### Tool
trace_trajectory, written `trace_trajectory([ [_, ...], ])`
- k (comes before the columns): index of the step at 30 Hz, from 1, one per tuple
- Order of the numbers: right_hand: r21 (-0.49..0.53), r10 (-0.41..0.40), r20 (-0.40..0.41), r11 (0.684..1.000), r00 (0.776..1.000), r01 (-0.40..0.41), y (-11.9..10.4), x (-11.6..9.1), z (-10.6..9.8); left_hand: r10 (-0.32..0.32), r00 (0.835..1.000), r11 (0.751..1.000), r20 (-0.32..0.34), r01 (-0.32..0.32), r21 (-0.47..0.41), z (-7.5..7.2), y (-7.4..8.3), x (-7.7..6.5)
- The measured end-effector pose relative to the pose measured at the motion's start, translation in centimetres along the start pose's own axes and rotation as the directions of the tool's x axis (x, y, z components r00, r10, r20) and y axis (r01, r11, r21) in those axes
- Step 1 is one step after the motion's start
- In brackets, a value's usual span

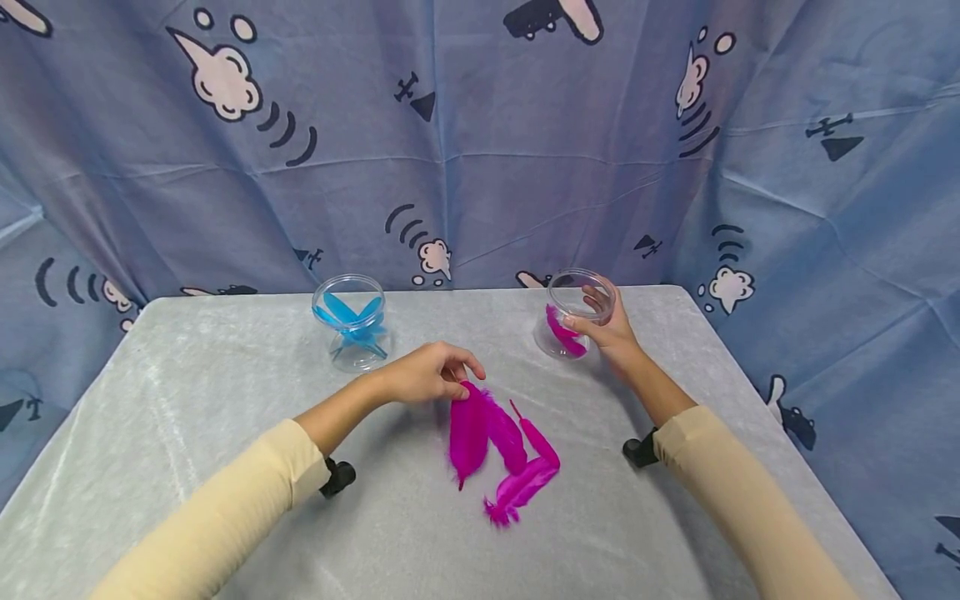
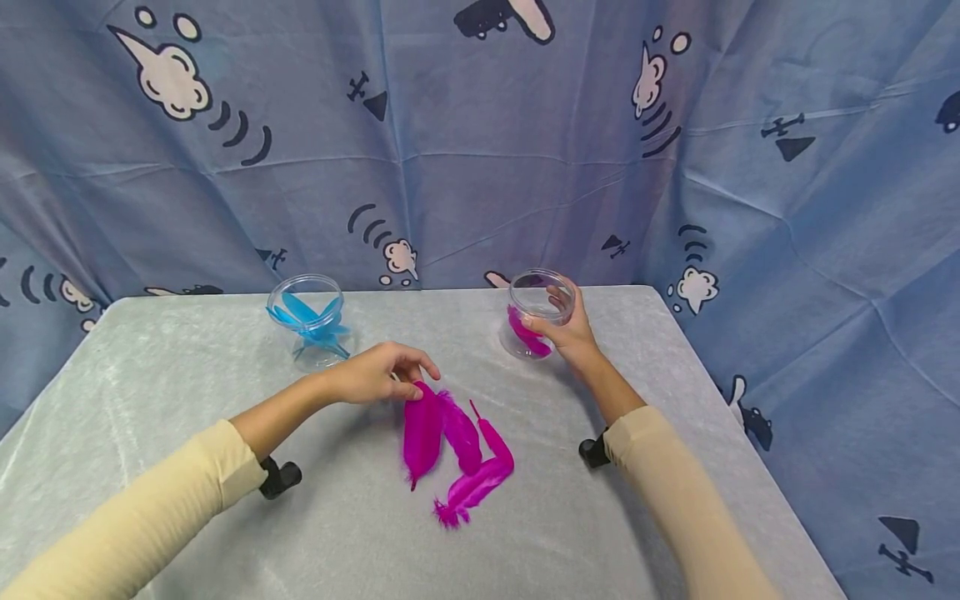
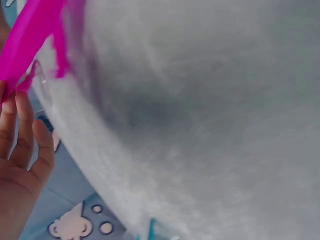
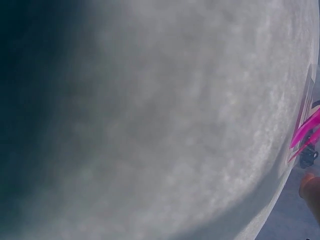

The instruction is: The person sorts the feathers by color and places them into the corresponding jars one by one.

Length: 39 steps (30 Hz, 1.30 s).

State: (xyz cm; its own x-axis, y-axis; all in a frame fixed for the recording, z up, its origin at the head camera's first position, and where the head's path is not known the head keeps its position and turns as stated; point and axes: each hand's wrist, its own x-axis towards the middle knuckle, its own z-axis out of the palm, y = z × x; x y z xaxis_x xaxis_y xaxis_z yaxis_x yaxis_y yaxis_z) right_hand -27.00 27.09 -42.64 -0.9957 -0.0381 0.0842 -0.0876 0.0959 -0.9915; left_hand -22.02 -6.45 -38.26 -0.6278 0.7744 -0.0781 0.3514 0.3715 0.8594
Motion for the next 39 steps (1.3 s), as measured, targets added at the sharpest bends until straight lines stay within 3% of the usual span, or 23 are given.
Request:
trace_trajectory([
  [10,-0.009,0.008,-0.015,1.000,1.000,-0.009,0.1,0.0,-0.1,0.035,0.993,0.999,-0.113,-0.030,0.042,-2.3,3.8,1.5],
  [17,-0.016,0.006,-0.010,1.000,1.000,-0.006,0.0,0.0,-0.1,0.078,0.961,0.996,-0.265,-0.065,0.057,-3.1,5.0,3.0],
  [23,-0.025,0.008,-0.010,1.000,1.000,-0.008,0.0,-0.1,0.0,0.100,0.907,0.995,-0.409,-0.098,0.026,-3.7,5.8,4.2],
  [29,-0.007,0.009,-0.013,1.000,1.000,-0.009,0.0,-0.1,0.1,0.064,0.848,0.992,-0.526,-0.113,-0.062,-3.9,6.6,5.5],
  [39,0.008,0.007,-0.006,1.000,1.000,-0.007,0.0,-0.1,0.0,0.065,0.725,0.981,-0.686,-0.172,-0.089,-3.5,7.5,7.7],
])
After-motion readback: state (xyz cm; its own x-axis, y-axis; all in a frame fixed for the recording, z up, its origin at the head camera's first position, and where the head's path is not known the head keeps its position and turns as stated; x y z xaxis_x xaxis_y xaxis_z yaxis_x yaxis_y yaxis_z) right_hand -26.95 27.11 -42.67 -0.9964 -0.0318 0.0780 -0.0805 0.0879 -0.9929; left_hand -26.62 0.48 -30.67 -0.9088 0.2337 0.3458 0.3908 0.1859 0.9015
